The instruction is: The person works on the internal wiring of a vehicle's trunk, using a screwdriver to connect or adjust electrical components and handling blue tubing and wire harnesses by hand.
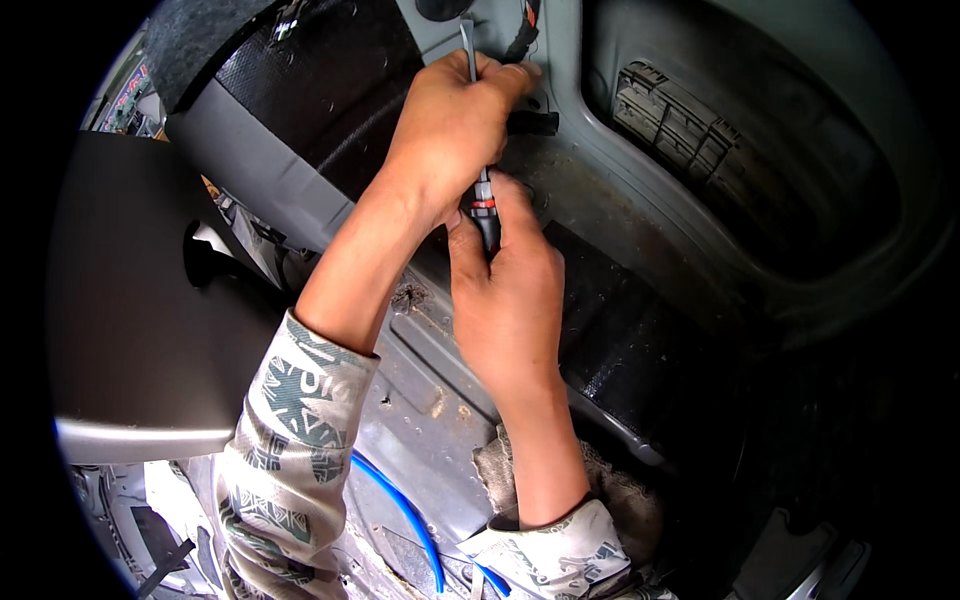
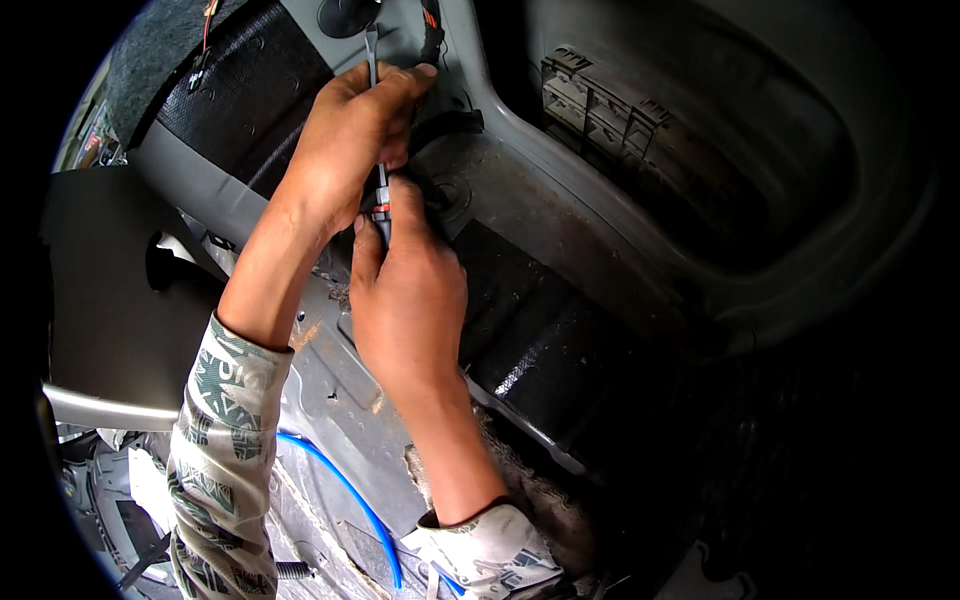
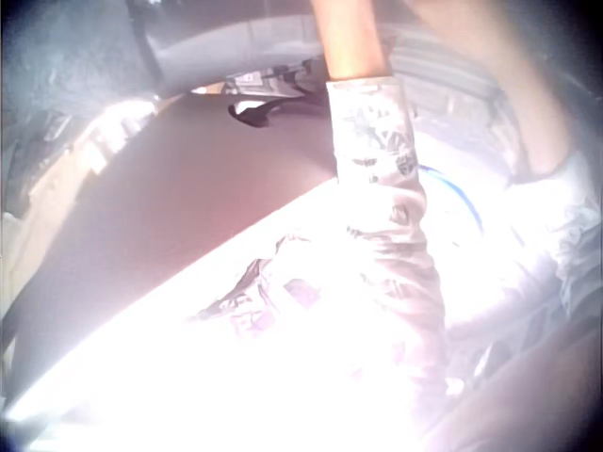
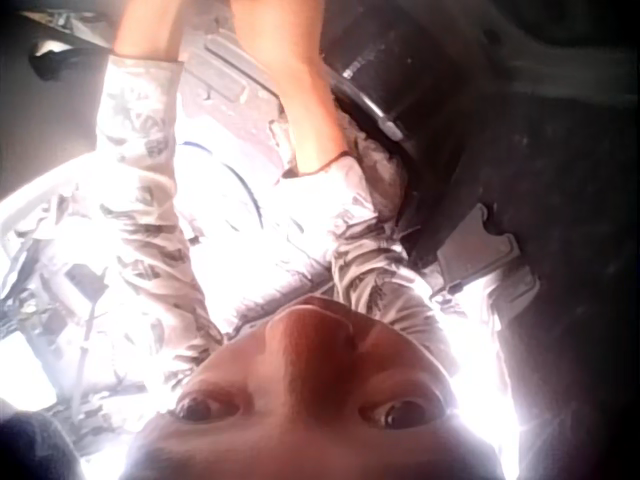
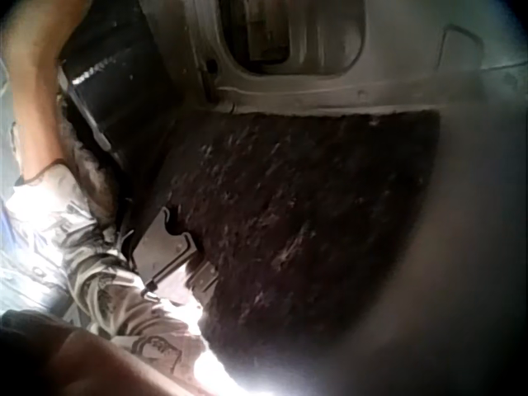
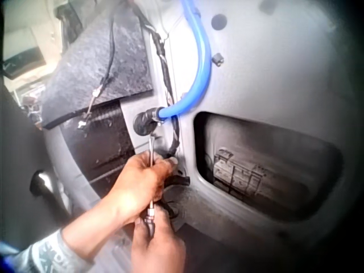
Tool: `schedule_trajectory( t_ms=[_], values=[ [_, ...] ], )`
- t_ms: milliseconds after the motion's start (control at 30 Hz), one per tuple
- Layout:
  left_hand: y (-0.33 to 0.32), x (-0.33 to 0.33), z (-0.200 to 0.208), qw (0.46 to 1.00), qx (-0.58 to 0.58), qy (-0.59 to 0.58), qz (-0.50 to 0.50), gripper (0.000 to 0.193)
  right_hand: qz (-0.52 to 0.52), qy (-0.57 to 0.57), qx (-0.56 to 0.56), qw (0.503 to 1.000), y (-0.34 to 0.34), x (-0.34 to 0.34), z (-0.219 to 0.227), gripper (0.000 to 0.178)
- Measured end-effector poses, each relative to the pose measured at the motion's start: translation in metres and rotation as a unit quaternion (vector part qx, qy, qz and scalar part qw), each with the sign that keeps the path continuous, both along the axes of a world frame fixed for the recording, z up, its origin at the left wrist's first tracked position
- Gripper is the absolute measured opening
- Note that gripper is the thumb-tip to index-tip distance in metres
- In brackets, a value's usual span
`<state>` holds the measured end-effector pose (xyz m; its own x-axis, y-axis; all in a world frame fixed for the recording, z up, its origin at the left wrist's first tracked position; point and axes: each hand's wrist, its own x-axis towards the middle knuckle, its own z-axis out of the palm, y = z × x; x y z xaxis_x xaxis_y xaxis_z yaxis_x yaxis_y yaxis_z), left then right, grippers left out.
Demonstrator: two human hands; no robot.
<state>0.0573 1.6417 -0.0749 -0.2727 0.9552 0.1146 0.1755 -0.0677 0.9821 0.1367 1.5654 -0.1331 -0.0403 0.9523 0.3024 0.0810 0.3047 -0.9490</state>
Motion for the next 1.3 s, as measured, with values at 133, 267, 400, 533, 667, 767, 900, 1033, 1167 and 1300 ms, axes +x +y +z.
schedule_trajectory(
  t_ms=[133, 267, 400, 533, 667, 767, 900, 1033, 1167, 1300],
  values=[
    [-0.003, 0.0, -0.002, 0.999, -0.003, -0.031, -0.004, 0.022, -0.017, -0.016, -0.01, 1.0, -0.004, -0.002, 0.001, 0.031],
    [-0.003, 0.003, 0.0, 1.0, -0.005, -0.026, 0.008, 0.022, -0.02, -0.009, 0.017, 1.0, -0.004, -0.002, 0.0, 0.032],
    [-0.003, 0.004, 0.0, 1.0, 0.002, -0.012, 0.008, 0.022, -0.031, -0.013, 0.018, 0.999, -0.005, -0.003, 0.0, 0.033],
    [-0.002, 0.003, 0.002, 0.999, -0.009, -0.051, 0.001, 0.022, -0.037, -0.024, 0.015, 0.999, -0.004, -0.004, 0.004, 0.033],
    [-0.003, 0.002, -0.001, 0.999, 0.0, -0.051, 0.004, 0.021, -0.035, -0.023, 0.018, 0.999, -0.003, -0.005, 0.001, 0.033],
    [-0.003, 0.002, -0.002, 0.999, -0.002, -0.048, 0.007, 0.021, -0.034, -0.023, 0.016, 0.999, -0.004, -0.004, 0.0, 0.033],
    [-0.003, 0.003, -0.002, 0.999, -0.005, -0.037, 0.001, 0.02, -0.037, -0.024, 0.015, 0.999, -0.005, -0.004, 0.0, 0.033],
    [-0.006, 0.002, -0.003, 0.999, 0.003, -0.04, 0.002, 0.021, -0.035, -0.02, 0.026, 0.999, -0.005, -0.004, -0.003, 0.031],
    [-0.005, 0.009, -0.003, 0.998, 0.004, -0.063, 0.006, 0.022, -0.023, -0.018, 0.019, 0.999, -0.001, 0.002, -0.003, 0.03],
    [-0.006, 0.008, -0.001, 0.995, 0.005, -0.096, 0.003, 0.022, -0.026, -0.044, 0.032, 0.998, 0.001, 0.004, -0.004, 0.029]
  ],
)
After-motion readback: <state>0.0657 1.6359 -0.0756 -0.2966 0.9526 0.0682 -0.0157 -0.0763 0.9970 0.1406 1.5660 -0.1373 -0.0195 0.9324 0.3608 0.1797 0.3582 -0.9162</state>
